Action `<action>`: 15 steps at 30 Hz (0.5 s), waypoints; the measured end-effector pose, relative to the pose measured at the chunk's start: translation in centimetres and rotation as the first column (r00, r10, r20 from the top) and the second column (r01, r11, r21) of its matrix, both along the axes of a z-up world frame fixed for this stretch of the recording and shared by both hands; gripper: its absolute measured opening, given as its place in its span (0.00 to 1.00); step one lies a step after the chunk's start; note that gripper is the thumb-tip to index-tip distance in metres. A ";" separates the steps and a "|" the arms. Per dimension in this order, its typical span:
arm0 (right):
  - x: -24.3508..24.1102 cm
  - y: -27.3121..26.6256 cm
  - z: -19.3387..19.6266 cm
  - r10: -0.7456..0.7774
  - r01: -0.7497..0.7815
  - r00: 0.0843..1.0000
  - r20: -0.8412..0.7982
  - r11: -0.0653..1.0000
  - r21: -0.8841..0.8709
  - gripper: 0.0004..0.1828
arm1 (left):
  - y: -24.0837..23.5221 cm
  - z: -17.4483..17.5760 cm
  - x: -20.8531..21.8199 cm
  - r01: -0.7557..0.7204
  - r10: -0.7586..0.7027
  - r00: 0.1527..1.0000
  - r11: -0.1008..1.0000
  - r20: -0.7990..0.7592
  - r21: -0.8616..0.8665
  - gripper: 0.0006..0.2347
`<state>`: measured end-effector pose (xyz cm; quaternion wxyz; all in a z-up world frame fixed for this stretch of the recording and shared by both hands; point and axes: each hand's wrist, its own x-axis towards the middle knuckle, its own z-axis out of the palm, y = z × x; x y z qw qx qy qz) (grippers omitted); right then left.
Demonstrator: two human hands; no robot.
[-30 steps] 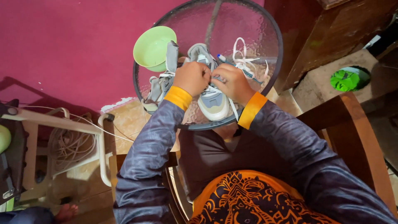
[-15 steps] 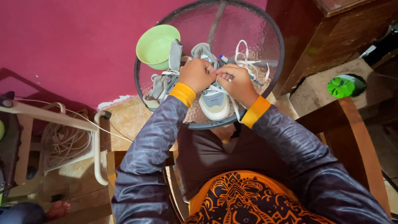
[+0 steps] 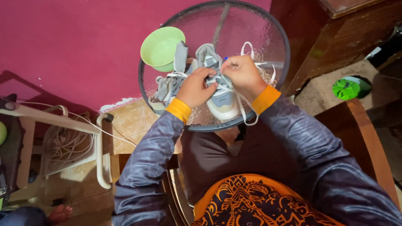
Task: The person sits at a glass table and laces a pair of grey sneakers. They thread the white shoelaces through the eyelets, pull them tight, and tie a knot on the right shoe.
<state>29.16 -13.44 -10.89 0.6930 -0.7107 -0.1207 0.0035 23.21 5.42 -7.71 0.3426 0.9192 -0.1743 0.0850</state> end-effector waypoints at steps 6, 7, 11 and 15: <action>2.3 -0.3 0.9 0.019 -0.021 1.000 -0.020 0.994 -0.105 0.07 | -2.2 3.6 -3.2 -0.093 0.122 0.988 0.959 -0.094 0.269 0.29; 2.4 -0.3 1.3 0.028 -0.031 0.999 -0.020 0.991 -0.130 0.07 | -2.6 3.4 -3.2 -0.140 0.187 0.978 0.919 -0.094 0.369 0.32; 2.6 -1.3 3.4 0.078 -0.066 0.996 0.035 0.960 -0.274 0.07 | -3.9 0.3 -2.3 -0.173 0.206 0.978 0.870 -0.021 0.461 0.38; 5.8 -2.8 5.7 0.044 -0.010 0.990 0.137 0.971 -0.237 0.08 | -4.9 -0.7 -1.5 -0.274 0.254 0.960 0.793 0.114 0.544 0.42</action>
